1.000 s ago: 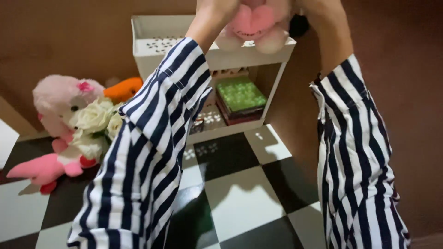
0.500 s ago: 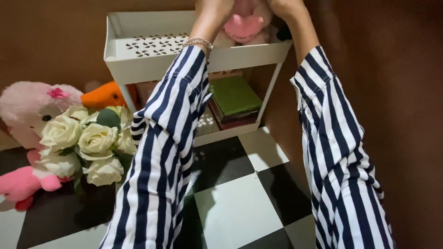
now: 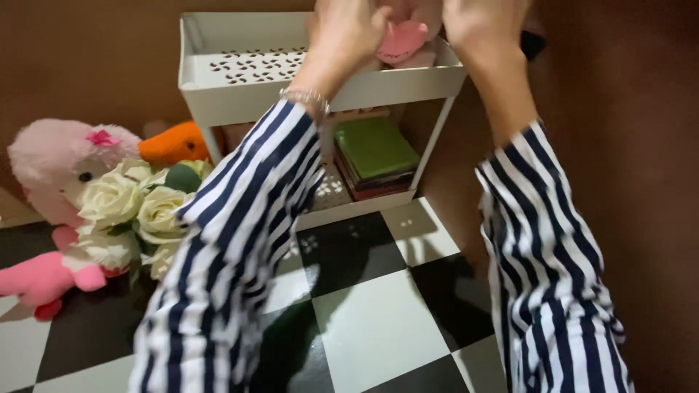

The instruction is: Dusting and cleaning plush toys using a soft makeup-style brush.

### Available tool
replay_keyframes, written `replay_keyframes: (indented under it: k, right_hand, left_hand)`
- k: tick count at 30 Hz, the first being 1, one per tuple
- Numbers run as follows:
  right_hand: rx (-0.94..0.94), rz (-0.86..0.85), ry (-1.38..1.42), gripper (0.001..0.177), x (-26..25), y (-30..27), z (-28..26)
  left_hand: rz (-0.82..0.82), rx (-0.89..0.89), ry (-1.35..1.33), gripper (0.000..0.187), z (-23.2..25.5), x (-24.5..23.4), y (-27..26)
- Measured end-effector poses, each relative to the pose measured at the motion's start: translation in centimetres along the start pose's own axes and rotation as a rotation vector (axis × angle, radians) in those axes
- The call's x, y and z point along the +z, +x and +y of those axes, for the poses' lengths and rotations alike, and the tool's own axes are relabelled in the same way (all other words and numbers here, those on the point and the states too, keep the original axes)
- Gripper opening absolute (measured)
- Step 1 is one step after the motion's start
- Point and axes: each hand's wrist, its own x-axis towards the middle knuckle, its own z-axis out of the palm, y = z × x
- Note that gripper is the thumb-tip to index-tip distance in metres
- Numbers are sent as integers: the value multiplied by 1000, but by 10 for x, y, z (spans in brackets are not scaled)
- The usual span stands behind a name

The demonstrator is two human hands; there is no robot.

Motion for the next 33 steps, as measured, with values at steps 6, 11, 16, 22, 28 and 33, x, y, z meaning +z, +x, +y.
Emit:
replay_keyframes:
  k: [6, 11, 16, 22, 28, 33]
  right_hand:
    - [-204, -52, 195, 36, -132, -42, -198]
    - [-102, -571, 470, 64, -134, -96, -310]
    - [-172, -847, 614, 76, -115, -127, -420]
    - [-276, -928, 708, 91, -64, -145, -542]
    - [-219, -673, 692, 101, 38, -166, -610]
    - [218, -600, 935, 90, 89, -145, -614]
  left_hand:
    - [-140, -17, 329, 91, 77, -118, -121]
    - [-344, 106, 545, 80, 70, -204, -236]
    - [-332, -6, 500, 80, 56, -307, -321]
    - [-342, -280, 469, 69, 13, -395, -381]
    - [-336, -344, 706, 87, -99, -423, -406]
    - [-174, -343, 580, 82, -196, -407, -388]
